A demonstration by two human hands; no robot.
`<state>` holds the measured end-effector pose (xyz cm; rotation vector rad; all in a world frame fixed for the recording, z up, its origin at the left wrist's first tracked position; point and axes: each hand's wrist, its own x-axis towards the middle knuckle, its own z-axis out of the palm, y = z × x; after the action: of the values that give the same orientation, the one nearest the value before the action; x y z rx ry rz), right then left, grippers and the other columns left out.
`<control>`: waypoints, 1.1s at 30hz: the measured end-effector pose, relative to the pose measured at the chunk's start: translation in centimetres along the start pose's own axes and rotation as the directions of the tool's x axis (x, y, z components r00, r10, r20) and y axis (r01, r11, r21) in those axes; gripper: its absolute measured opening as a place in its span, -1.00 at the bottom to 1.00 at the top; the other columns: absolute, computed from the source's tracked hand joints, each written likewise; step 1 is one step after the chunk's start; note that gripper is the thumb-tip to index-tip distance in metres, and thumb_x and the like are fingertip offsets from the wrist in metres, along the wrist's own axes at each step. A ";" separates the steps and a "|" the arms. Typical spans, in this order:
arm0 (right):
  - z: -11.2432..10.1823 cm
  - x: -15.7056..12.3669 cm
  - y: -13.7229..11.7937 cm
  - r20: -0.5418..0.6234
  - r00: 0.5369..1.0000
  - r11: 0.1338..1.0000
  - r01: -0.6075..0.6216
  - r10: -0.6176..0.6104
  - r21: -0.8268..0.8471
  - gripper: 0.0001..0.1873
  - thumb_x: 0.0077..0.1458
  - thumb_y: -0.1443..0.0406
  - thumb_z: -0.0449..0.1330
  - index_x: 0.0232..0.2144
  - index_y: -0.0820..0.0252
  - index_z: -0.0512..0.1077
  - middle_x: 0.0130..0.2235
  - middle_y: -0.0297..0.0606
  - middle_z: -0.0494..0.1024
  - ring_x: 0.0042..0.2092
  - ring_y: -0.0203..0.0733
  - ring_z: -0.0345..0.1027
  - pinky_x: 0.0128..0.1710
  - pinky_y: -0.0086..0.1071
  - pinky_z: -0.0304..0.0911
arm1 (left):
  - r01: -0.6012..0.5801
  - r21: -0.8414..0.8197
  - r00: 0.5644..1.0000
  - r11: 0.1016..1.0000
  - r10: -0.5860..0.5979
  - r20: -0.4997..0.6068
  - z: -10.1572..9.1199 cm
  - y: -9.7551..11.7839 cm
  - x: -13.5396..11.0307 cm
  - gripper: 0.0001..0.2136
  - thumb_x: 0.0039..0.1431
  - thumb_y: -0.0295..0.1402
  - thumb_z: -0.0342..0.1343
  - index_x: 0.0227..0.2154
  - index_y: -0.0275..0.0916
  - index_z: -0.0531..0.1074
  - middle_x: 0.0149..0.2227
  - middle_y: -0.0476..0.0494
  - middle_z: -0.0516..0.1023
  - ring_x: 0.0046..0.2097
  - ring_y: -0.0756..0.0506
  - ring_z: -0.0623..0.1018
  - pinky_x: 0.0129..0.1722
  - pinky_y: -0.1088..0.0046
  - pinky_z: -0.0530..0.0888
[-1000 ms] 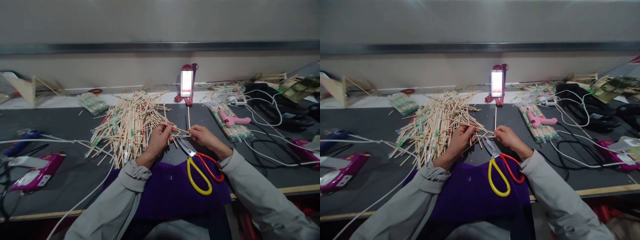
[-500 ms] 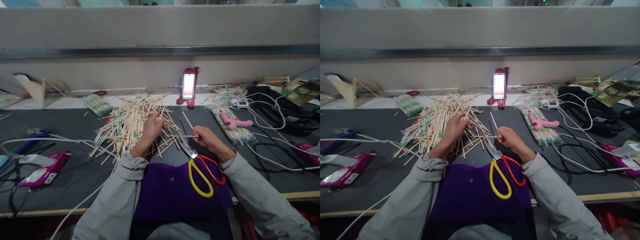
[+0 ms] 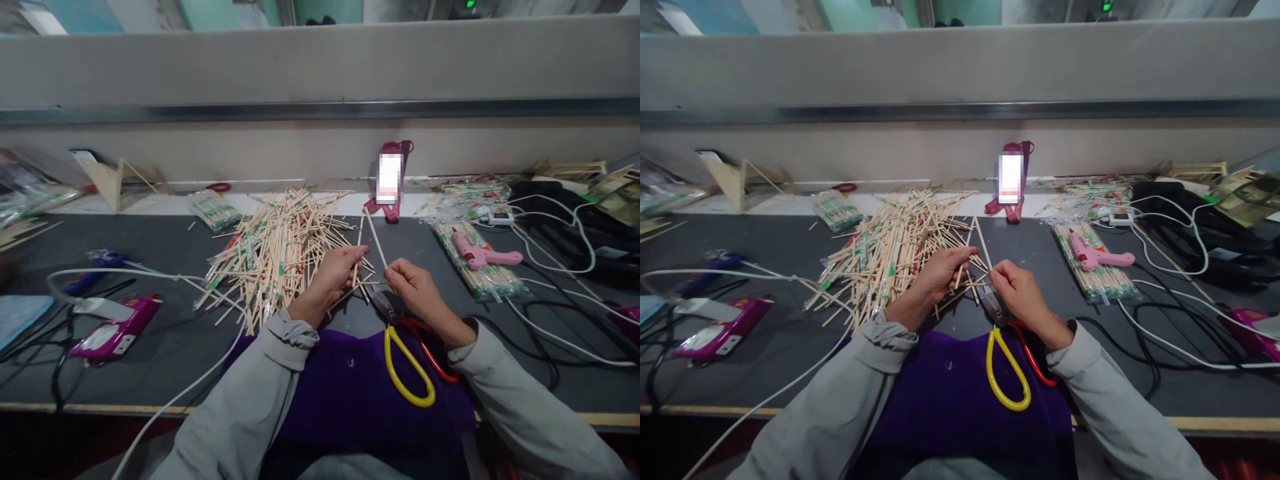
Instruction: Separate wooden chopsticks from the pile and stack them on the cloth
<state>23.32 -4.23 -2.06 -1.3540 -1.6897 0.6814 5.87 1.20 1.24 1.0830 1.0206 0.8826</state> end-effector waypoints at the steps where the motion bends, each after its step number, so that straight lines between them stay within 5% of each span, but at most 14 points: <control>1: 0.0 0.0 0.1 0.009 1.000 1.000 -0.008 0.008 -0.004 -0.75 0.21 0.19 0.03 -0.49 0.13 0.29 -0.51 -0.39 0.34 -0.45 -0.29 0.17 -0.41 -0.40 0.05 | 0.008 0.056 1.000 0.998 -0.009 0.016 -0.3 -0.4 0.2 -0.78 0.12 -0.24 0.18 -0.50 -0.30 0.44 -0.64 0.09 0.26 -0.71 0.16 0.12 -0.74 0.59 -0.01; 4: 0.1 0.2 0.4 0.033 0.999 0.999 -0.034 0.034 0.000 -0.75 0.20 0.19 0.03 -0.49 0.14 0.30 -0.52 -0.40 0.31 -0.45 -0.29 0.16 -0.41 -0.41 0.04 | -0.027 0.140 0.999 0.990 0.022 0.039 -1.1 -1.3 0.5 -0.77 0.13 -0.25 0.17 -0.54 -0.29 0.40 -0.64 0.08 0.28 -0.71 0.15 0.19 -0.75 0.62 0.07; 13: 0.7 0.1 0.5 0.194 0.980 0.994 -0.065 0.047 0.086 -0.74 0.19 0.17 0.06 -0.46 0.16 0.39 -0.49 -0.41 0.35 -0.44 -0.32 0.14 -0.43 -0.44 0.01 | -0.039 -0.150 0.996 0.988 0.051 0.078 -0.8 -1.7 0.4 -0.77 0.11 -0.31 0.21 -0.22 -0.36 0.53 -0.55 0.00 0.43 -0.62 0.14 0.37 -0.64 0.66 0.31; 23: 0.7 0.0 0.3 0.280 0.960 0.996 -0.033 0.008 0.086 -0.64 0.24 0.12 0.01 -0.35 0.24 0.48 -0.43 -0.34 0.43 -0.41 -0.31 0.21 -0.41 -0.45 0.05 | 0.030 -0.164 0.997 0.986 -0.017 0.076 -0.2 -1.6 0.0 -0.83 0.08 -0.34 0.24 -0.35 -0.39 0.52 -0.61 -0.01 0.45 -0.62 0.12 0.42 -0.60 0.66 0.35; 33: 0.9 0.3 -0.9 0.177 0.984 0.996 0.004 0.012 -0.086 -0.59 0.25 0.11 -0.04 -0.52 0.21 0.38 -0.55 -0.36 0.39 -0.48 -0.31 0.20 -0.44 -0.44 0.03 | -0.033 -0.236 0.999 0.971 0.022 -0.049 -0.4 -1.3 0.6 -0.87 0.15 -0.39 0.15 -0.40 -0.39 0.50 -0.65 0.00 0.42 -0.63 0.12 0.40 -0.62 0.66 0.32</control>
<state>22.04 -4.07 -1.71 -1.3909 -1.8773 0.7580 5.75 1.59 -0.19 0.8807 0.9132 1.0282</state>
